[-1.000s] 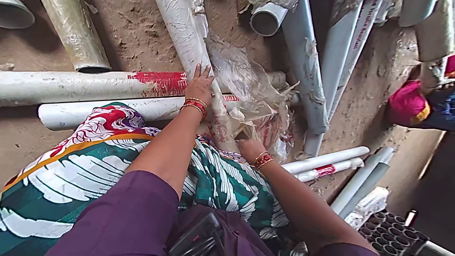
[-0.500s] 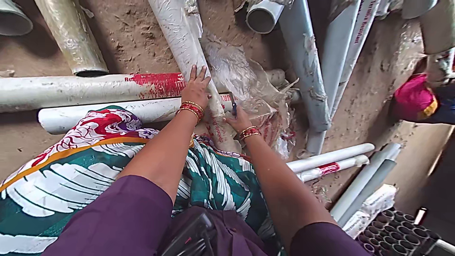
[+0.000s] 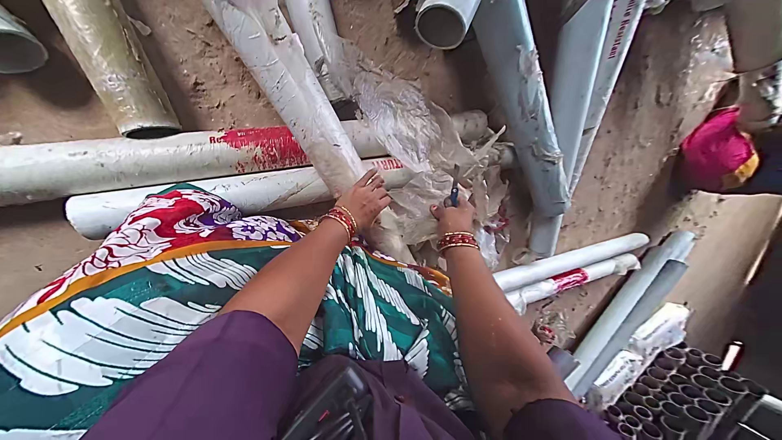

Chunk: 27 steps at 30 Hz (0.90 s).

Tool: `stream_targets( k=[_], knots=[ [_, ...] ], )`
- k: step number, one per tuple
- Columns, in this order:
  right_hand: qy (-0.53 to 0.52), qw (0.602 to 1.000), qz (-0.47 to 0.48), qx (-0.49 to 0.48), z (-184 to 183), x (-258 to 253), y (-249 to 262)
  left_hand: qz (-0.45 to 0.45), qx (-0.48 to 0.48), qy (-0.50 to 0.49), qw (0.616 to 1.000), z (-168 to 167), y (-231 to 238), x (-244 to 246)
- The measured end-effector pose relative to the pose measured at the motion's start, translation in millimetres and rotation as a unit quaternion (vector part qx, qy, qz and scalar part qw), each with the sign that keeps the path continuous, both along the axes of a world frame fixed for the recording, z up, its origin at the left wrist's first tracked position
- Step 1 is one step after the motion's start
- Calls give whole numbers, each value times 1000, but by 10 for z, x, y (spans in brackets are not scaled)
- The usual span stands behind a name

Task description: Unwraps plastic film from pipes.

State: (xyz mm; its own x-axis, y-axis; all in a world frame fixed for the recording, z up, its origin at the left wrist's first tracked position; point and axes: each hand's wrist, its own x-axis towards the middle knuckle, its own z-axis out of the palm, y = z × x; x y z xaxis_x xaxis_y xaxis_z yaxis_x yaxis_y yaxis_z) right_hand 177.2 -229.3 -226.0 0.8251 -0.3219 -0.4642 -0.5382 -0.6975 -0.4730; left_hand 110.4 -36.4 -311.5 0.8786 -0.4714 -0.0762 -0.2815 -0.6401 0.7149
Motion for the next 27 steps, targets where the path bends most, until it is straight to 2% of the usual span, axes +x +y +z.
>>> stream_targets(
  k=[2,4,7,9,12,13,17,20,22,24,27],
  knots=[
    [-132,988,-52,65,377,284,53,-29,38,41,998,-50,-3,-72],
    [-230,972,-13,50,960,729,-21,-41,50,45,997,-68,-18,-134],
    [-256,959,73,-98,1641,1205,-158,-89,72,59,992,-50,-15,-193],
    [-214,949,95,-212,1693,1318,-162,-122,81,56,988,-73,19,-223],
    [-121,904,169,-373,1384,1111,-15,-140,58,37,988,-126,42,-271],
    [-103,898,210,-374,1216,976,49,-139,51,42,988,-119,55,-259],
    [39,922,291,-251,443,193,442,-122,38,62,990,3,95,-155],
    [158,902,374,-146,-66,-311,493,-97,42,73,992,59,175,-116],
    [193,888,410,-82,-283,-512,472,-3,33,48,998,15,329,-111],
    [182,893,405,-66,-391,-648,500,132,46,34,990,-26,549,-130],
    [176,905,373,-104,-414,-752,597,361,62,71,928,-13,788,-223]
  ],
)
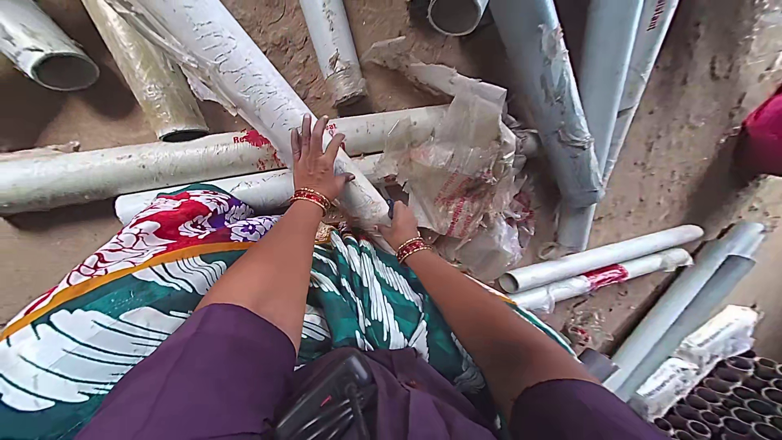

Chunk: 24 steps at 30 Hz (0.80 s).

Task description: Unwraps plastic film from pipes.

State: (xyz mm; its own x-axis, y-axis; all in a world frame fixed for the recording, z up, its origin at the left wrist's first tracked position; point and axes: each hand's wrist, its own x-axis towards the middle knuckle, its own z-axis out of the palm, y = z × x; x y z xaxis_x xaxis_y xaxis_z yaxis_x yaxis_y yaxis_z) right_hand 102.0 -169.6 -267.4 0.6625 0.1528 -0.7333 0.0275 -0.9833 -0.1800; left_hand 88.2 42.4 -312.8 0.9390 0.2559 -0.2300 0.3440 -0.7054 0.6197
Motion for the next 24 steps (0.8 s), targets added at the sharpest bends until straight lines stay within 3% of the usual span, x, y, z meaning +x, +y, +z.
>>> stream_targets(
  k=[3,6,9,13,16,19,22,24],
  knots=[
    [-13,999,-27,-12,5,-162,41,235,-19,58,970,20,89,-50],
    [14,998,-46,-27,19,-300,81,342,-62,84,934,33,127,-18],
    [27,998,-35,-49,34,-295,144,349,-88,95,928,69,137,24],
    [-42,999,-22,-11,-22,-355,52,320,-85,139,933,214,166,195],
    [-16,997,-71,-24,13,-210,61,324,-97,128,932,248,173,286],
    [-9,990,-136,30,-119,-46,-51,329,-120,121,929,222,187,295],
    [-1,978,-167,124,-250,-4,-173,278,-179,176,927,246,105,313],
    [19,985,-119,121,-199,21,-129,232,-206,254,916,275,-32,316]
  ],
)
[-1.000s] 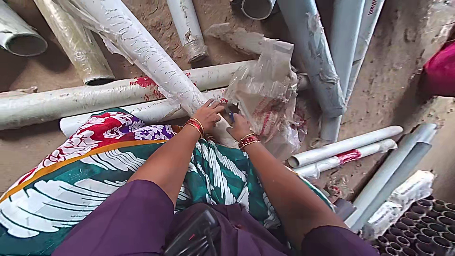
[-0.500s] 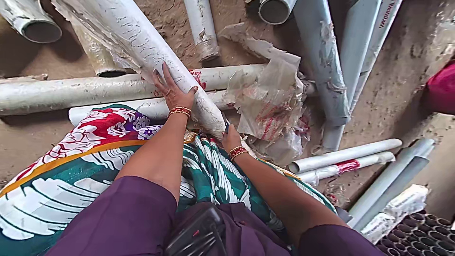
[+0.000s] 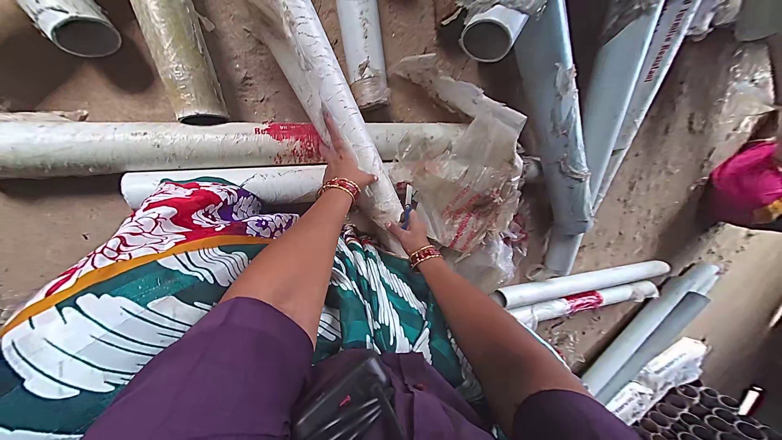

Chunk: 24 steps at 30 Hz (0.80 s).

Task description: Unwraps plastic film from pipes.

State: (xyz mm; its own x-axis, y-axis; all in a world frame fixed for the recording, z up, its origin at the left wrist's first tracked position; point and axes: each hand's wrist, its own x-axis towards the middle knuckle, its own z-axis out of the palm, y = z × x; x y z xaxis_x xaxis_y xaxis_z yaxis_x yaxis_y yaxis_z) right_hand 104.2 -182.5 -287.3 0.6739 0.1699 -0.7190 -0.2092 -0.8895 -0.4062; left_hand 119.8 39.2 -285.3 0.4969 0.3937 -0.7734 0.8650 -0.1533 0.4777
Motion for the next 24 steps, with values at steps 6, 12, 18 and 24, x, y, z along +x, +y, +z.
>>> stream_targets(
  k=[6,12,18,24],
  knots=[
    [-20,998,56,5,61,-38,26,-6,-13,47,999,-44,-101,122],
    [-90,987,136,10,380,73,-31,-8,-16,30,999,-60,-85,318],
    [-198,947,248,39,502,150,-177,7,-35,29,999,-49,-77,391],
    [-83,992,98,12,244,625,-364,-247,106,-116,956,-106,-231,262]
  ],
)
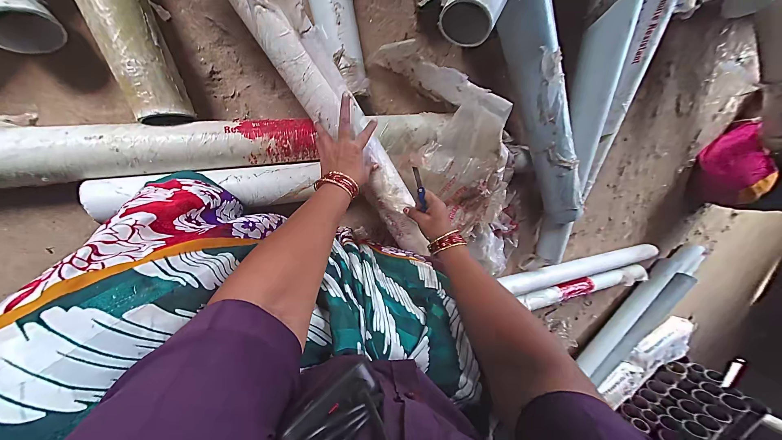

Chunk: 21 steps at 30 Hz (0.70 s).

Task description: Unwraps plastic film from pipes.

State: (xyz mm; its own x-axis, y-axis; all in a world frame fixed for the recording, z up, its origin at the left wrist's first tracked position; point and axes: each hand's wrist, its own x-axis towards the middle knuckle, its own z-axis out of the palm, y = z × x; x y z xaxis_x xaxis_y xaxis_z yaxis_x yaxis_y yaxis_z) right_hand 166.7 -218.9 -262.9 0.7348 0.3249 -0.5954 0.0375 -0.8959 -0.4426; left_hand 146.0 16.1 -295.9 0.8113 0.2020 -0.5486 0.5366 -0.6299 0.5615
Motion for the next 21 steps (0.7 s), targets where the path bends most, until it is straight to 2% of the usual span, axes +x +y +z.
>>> stream_targets(
  k=[2,3,9,11,15,21],
  knots=[
    [19,999,-49,-9,-88,-6,-78,-79,32,-19,996,-75,-33,-102],
    [21,998,-66,-13,-122,-6,-100,-89,47,-34,994,-94,-54,-137],
    [-16,999,-1,-30,-53,-142,244,-94,72,-21,993,-65,-125,-48],
    [-32,999,16,-25,-58,-246,413,-102,52,-11,993,-75,-132,-7],
    [-9,995,-17,-96,-137,-393,562,-124,15,23,992,-67,-162,49],
    [2,998,-67,-22,-169,-354,494,-141,18,41,989,-18,-199,212]
  ],
)
